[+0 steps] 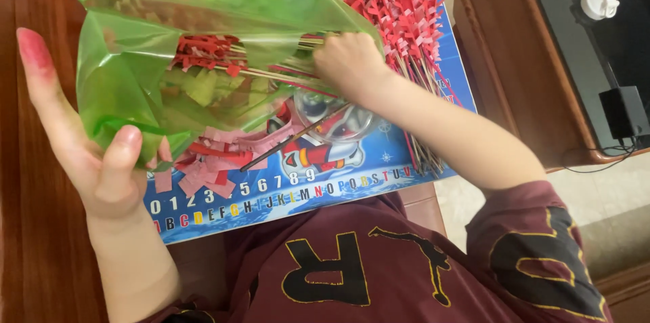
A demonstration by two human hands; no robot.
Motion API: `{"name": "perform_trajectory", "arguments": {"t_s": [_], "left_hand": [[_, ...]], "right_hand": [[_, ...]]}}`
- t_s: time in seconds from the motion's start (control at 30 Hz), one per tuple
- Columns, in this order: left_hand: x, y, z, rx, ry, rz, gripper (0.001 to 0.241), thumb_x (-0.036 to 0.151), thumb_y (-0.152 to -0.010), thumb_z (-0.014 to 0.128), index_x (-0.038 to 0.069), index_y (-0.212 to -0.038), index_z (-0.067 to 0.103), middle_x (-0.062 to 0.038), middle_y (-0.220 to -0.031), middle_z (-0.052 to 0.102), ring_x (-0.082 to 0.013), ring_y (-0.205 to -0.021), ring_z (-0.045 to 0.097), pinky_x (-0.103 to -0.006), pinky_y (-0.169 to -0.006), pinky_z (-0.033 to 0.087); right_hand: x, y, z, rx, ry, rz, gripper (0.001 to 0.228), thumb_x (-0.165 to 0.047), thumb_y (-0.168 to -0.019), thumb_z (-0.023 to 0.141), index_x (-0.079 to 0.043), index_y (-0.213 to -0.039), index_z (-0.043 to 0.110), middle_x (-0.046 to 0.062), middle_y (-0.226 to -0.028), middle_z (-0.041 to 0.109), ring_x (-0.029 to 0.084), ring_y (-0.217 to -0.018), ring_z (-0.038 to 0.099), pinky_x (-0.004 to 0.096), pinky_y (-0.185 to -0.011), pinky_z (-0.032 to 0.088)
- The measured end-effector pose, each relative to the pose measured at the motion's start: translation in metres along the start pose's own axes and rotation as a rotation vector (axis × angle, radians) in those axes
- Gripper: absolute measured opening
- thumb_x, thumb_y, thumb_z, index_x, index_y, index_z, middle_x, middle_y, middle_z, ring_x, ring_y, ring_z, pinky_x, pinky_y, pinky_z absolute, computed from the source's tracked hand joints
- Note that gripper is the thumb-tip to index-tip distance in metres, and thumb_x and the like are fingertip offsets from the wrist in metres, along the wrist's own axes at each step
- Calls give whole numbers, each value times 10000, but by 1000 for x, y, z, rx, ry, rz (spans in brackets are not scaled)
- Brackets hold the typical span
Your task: The person picks up wooden sticks adorned with red paper decorations from a pile and places them into a green plastic bag held in their other hand.
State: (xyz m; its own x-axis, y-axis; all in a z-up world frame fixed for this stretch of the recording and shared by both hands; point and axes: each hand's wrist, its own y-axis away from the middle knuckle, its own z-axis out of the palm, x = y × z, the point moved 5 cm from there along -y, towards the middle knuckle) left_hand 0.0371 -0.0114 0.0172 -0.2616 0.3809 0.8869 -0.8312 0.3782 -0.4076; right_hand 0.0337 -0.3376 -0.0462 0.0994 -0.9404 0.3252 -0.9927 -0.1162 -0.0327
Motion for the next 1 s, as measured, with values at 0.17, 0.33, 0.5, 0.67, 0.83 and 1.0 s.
{"name": "perform_trajectory", "arguments": {"t_s": [0.17,0.33,0.5,0.67,0.83,1.0], "left_hand": [[2,0,1,-9,-1,4,961,140,-1002,637,155,-1710,-13,-208,-1436,528,-203,-716,574,-291,-615,473],[3,-2,1,-15,-28,20,955,152,-991,629,143,-1705,-5,-188,-1519,503,-197,-731,577,-274,-596,493],[-1,1,-4,-25,-28,24,943,171,-1027,632,153,-1711,-17,-228,-1427,548,-200,-700,567,-282,-611,451],[4,-2,1,-27,-11,25,958,226,-1056,636,142,-1713,-56,-259,-1443,558,-184,-655,555,-274,-609,458],[4,-4,1,-35,-9,23,996,245,-1057,628,138,-1740,-89,-276,-1450,560,-173,-634,551,-270,-600,462],[4,-4,1,-50,-8,37,991,241,-1064,633,137,-1737,-87,-287,-1482,547,-173,-634,552,-267,-603,467]], "right_hand": [[4,6,-5,8,27,-103,120,-157,-829,672,-140,-753,762,103,-806,741,275,-730,760,381,-547,562],[8,7,-10,35,72,-136,149,-167,-852,670,-174,-732,758,65,-711,729,258,-690,755,385,-548,554],[9,12,-15,6,125,-115,196,-222,-894,674,-187,-720,757,46,-702,724,247,-707,746,379,-563,550],[4,16,-32,57,80,-118,414,-474,-857,669,-120,-661,760,93,-798,732,277,-848,714,417,-603,558],[8,18,-13,13,32,-158,380,-442,-801,682,-84,-698,760,120,-844,735,287,-916,699,418,-631,567],[20,14,4,-5,13,-194,157,-192,-879,643,-135,-769,739,100,-734,733,286,-718,748,426,-592,572]]}}
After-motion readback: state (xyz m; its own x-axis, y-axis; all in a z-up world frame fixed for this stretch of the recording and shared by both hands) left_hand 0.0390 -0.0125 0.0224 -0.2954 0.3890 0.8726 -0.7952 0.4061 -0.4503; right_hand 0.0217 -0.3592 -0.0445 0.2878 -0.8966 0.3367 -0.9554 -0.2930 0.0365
